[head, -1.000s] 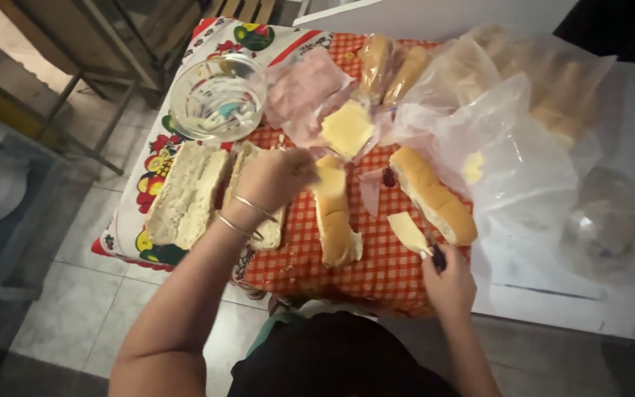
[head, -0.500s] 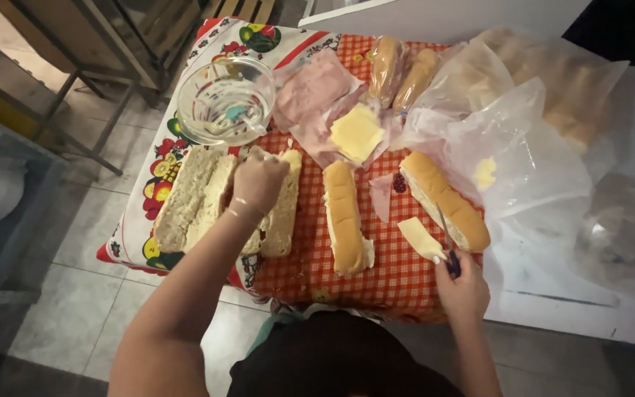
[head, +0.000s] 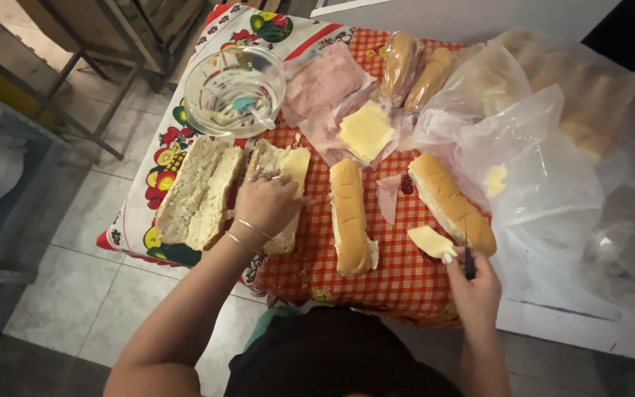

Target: Preparing multiple sub-style sandwiches by spreading condiments and adding ham and cheese slices.

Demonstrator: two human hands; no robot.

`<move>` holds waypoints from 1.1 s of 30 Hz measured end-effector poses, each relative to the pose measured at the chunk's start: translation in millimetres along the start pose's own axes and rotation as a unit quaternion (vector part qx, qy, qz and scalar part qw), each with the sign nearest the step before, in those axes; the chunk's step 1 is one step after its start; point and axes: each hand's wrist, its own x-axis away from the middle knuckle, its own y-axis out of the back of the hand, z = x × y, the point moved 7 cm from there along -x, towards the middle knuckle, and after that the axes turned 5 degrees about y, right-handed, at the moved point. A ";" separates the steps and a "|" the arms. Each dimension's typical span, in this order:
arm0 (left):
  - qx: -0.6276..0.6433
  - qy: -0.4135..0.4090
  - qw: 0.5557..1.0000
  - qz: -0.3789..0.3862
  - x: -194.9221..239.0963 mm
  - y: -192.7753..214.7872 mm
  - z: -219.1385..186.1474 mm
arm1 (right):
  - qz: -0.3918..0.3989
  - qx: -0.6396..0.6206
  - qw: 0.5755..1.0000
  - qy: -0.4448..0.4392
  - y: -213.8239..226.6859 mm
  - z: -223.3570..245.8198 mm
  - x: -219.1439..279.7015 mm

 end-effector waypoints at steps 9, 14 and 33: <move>0.173 0.105 0.921 -0.332 53.3 71.9 27.1 | 0.175 -0.060 0.945 0.271 -23.1 170.7 -8.2; 0.270 0.150 0.857 -0.413 130.2 118.2 43.1 | 0.371 -0.028 0.834 0.407 -129.2 257.4 15.9; 0.099 -0.066 0.948 -0.296 169.3 42.8 -43.3 | 0.441 0.198 0.802 0.351 -326.5 230.6 -48.4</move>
